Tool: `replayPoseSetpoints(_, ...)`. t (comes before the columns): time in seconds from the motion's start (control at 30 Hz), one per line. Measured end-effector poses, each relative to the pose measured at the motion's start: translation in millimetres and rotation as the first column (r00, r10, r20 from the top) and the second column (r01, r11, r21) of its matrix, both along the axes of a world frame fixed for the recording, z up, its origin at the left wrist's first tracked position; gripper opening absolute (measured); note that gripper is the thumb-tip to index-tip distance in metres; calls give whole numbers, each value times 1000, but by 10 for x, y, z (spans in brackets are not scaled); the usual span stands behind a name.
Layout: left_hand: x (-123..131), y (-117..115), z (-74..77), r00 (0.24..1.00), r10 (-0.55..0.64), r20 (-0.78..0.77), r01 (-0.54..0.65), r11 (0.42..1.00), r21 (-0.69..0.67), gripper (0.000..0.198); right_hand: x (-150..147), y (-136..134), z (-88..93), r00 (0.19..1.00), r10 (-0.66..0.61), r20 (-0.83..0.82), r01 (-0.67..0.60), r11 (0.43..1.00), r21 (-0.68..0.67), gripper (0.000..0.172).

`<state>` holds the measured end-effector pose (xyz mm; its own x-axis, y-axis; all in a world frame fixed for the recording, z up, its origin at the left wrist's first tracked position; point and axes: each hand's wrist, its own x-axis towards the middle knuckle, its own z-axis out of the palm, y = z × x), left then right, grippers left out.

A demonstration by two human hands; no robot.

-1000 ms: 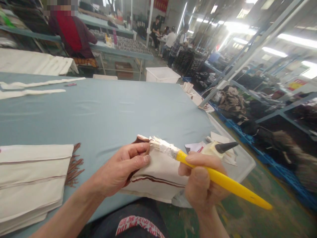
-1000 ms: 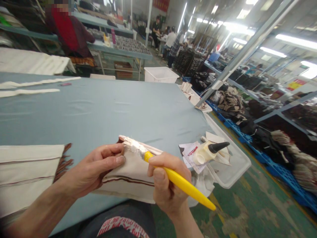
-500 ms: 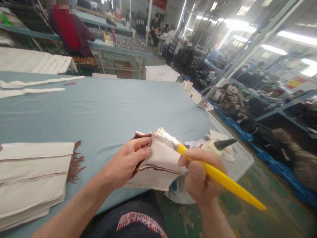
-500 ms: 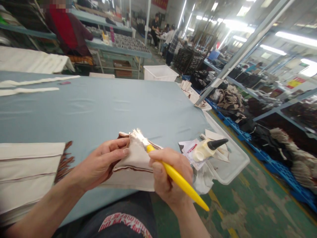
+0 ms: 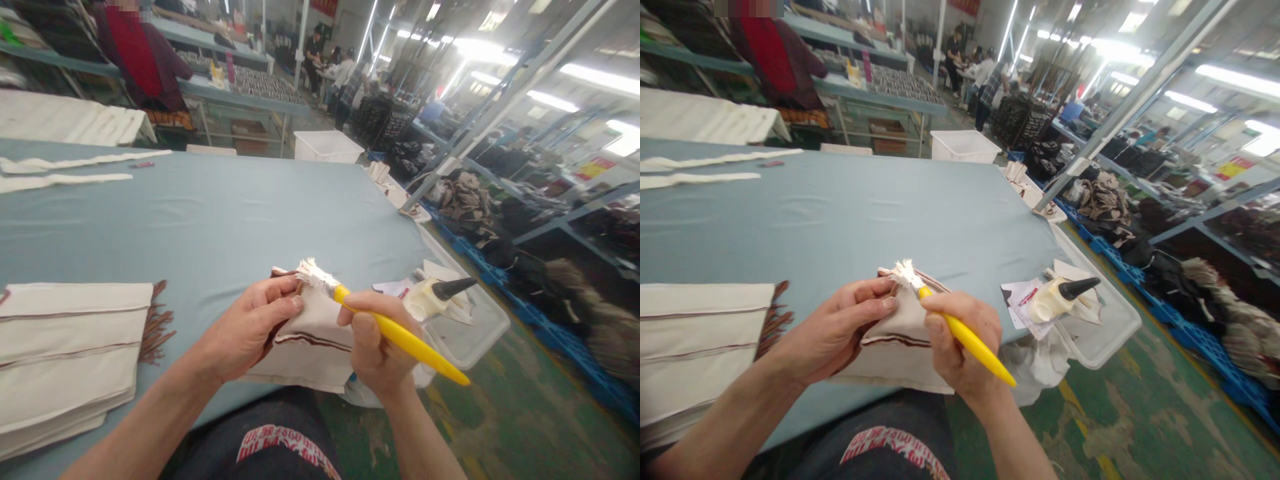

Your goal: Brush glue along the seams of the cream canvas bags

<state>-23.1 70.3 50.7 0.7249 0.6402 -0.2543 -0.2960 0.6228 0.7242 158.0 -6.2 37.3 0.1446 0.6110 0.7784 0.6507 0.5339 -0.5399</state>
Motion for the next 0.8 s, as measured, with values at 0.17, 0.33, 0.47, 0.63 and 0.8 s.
replayPoseSetpoints(0.17,-59,9,37,1000,-9,-11,9,1000,-19,39,-70,-16,38,996,-66,-55,70,994,82,19)
replayPoseSetpoints(0.33,-131,45,38,1000,-7,-15,7,1000,-19,42,-125,20,-3,1000,-30,-1,30,999,18,19)
replayPoseSetpoints(0.47,-213,66,53,999,-38,-4,38,999,-13,39,-111,154,-19,971,-239,-19,240,962,130,18)
replayPoseSetpoints(0.63,-298,72,82,995,-98,25,98,995,10,37,-214,349,-26,941,-300,155,298,954,38,15)
replayPoseSetpoints(0.8,-442,136,44,994,-109,6,109,991,72,40,-356,438,2,944,-295,147,284,955,90,16)
